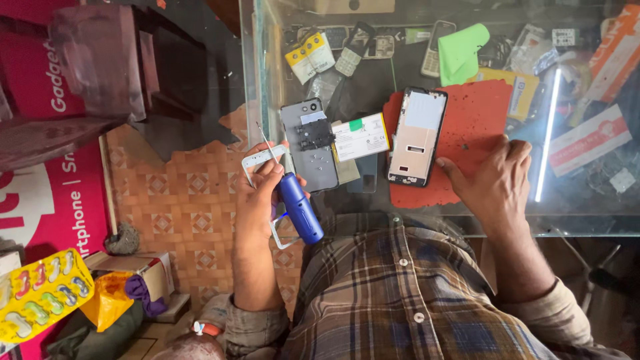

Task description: The person uses a blue electric screwdriver to unscrew screws from a phone midframe bezel, repositioning the frame repeatedly to reach each screw. They then move to a phone back cover and continue unscrewing screws from it with the same driver.

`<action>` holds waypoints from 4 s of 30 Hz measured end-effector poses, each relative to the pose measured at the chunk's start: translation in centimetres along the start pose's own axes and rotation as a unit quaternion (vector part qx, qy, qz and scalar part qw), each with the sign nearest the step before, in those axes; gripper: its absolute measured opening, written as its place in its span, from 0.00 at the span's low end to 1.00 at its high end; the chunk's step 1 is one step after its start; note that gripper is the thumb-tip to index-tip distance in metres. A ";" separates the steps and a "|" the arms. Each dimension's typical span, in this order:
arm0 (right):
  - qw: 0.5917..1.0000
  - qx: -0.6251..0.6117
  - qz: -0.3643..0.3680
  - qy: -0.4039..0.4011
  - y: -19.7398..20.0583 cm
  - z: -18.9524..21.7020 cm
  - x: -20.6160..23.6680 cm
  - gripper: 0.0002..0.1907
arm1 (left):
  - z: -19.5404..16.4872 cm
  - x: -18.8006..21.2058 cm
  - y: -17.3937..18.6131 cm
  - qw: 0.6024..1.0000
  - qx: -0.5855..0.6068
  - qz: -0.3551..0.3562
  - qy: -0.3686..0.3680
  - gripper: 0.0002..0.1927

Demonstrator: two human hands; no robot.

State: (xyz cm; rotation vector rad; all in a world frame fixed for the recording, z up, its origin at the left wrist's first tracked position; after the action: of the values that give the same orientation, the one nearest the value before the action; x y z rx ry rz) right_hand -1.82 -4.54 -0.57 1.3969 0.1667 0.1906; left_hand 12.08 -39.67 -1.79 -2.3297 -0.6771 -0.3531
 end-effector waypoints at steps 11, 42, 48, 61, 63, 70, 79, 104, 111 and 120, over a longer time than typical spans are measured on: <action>0.886 -0.170 0.021 0.432 1.8 13.0 -4.5 0.14 | 1.6 0.0 -0.3 0.998 0.059 0.016 -0.003 0.24; 0.891 -0.161 0.008 0.424 -1.8 15.9 -5.0 0.07 | 1.9 -0.3 -1.2 1.000 0.021 0.008 -0.009 0.23; 0.885 -0.117 0.000 0.451 -2.1 17.0 -5.1 0.05 | 1.9 -0.4 -0.9 1.000 0.026 0.006 -0.003 0.23; 0.848 -0.180 0.028 0.498 -1.5 17.7 -4.7 0.10 | 2.0 -0.5 -0.8 0.998 0.062 0.017 -0.008 0.25; 0.858 -0.220 0.020 0.464 -0.7 16.7 -5.1 0.09 | 2.0 -0.1 -0.8 0.997 0.077 0.017 -0.016 0.25; 0.863 -0.362 0.227 0.271 2.2 13.1 -1.8 0.18 | 1.9 1.7 -2.5 0.989 0.134 0.042 -0.049 0.27; 0.863 -0.350 0.317 0.178 3.2 12.5 1.3 0.39 | 3.3 3.0 -8.5 0.985 0.067 0.099 -0.123 0.29; 0.868 -0.340 0.289 0.217 4.7 1.9 4.9 0.31 | 0.6 0.8 -11.2 0.953 0.228 0.166 -0.111 0.38; 0.881 -0.365 0.268 0.136 4.3 1.7 5.3 0.31 | 0.1 1.2 -11.3 0.952 0.223 0.171 -0.119 0.39; 0.914 -0.254 0.243 0.200 4.4 2.0 5.5 0.34 | -0.3 1.4 -11.3 0.957 0.194 0.169 -0.131 0.39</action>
State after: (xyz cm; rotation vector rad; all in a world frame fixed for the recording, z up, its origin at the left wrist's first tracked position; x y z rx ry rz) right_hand 3.79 -4.46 4.12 0.8405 0.0928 0.8778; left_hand 6.93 -32.20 5.03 -2.0739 -0.4088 0.2309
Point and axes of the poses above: each hand's wrist, its own x-axis away from the middle knuckle, its own y-axis out of the back of the hand, z = x × y, the point moved 2 cm from there along -x, towards the middle knuckle, and after that the axes turned 2 degrees about x, right-handed, at the moved point
